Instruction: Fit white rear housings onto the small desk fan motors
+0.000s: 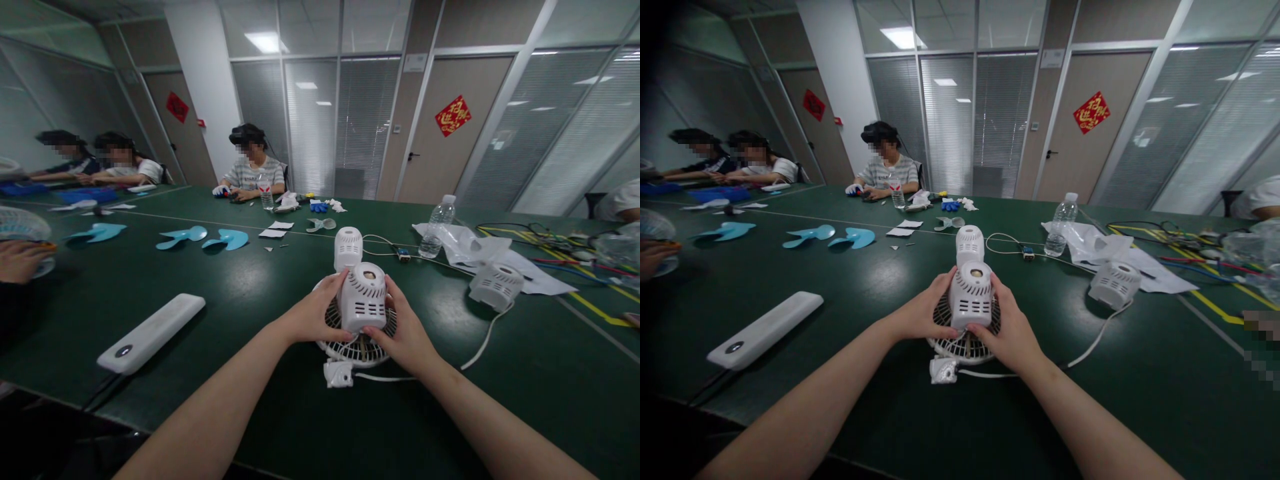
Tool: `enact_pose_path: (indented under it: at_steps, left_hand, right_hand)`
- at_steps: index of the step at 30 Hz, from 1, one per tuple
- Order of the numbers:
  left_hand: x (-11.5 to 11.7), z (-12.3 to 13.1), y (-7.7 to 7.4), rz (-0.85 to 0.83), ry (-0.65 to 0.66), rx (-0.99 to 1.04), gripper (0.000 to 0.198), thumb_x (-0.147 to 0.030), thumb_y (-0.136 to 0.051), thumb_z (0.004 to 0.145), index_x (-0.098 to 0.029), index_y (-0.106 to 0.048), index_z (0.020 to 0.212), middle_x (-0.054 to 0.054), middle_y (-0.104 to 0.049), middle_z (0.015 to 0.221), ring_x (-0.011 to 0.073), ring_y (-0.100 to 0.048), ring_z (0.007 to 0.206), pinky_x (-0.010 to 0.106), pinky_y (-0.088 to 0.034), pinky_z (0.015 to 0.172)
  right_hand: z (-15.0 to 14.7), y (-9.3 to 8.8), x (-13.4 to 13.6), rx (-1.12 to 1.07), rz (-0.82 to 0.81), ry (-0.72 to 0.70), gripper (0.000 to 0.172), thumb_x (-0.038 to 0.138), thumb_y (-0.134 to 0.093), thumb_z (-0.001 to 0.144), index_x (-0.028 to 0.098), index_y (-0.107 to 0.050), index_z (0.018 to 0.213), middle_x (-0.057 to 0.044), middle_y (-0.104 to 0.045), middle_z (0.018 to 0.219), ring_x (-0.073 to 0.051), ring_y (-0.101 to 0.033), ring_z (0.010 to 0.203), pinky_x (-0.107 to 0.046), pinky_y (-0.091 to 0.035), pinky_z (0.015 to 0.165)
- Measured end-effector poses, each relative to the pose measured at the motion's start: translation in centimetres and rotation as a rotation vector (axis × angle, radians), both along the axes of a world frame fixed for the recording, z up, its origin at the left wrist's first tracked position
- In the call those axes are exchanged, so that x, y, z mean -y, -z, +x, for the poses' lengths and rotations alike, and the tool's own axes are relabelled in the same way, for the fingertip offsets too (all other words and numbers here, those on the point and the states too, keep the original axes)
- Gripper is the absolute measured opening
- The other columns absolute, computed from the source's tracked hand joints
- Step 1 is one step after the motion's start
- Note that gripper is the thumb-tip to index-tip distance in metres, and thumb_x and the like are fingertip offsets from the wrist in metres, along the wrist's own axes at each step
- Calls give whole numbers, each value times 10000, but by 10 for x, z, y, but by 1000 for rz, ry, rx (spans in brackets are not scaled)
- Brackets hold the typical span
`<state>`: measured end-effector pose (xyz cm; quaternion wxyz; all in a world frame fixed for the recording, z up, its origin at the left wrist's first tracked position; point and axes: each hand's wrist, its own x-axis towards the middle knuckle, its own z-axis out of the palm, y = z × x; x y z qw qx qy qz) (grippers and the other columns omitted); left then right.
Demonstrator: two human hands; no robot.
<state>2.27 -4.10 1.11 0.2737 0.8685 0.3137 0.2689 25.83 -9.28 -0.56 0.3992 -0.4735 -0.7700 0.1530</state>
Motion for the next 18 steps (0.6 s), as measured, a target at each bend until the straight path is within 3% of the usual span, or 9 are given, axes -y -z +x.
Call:
enact_pose_path:
  at_steps: [8,18]
  left_hand:
    - [0,0,-1,-46,-4,22,1215,-502,-782,605,-322,37,1483,114,-224,1519,390,-277,1360,606,-265,1101]
    - [-2,-2,-2,-161,15,48,1171,-484,-755,655,-322,60,1480,102,-136,1567,383,-213,1404,613,-198,1124]
  right_hand:
    - [0,3,0,29,0,22,933,403,-660,810,343,-21,1487,-92,-237,1520,-325,-480,1243,-533,-420,1028]
    - [-1,-2,0,7,-20,15,925,381,-675,795,358,-51,1477,-96,-239,1504,-327,-486,1233,-529,-440,1008]
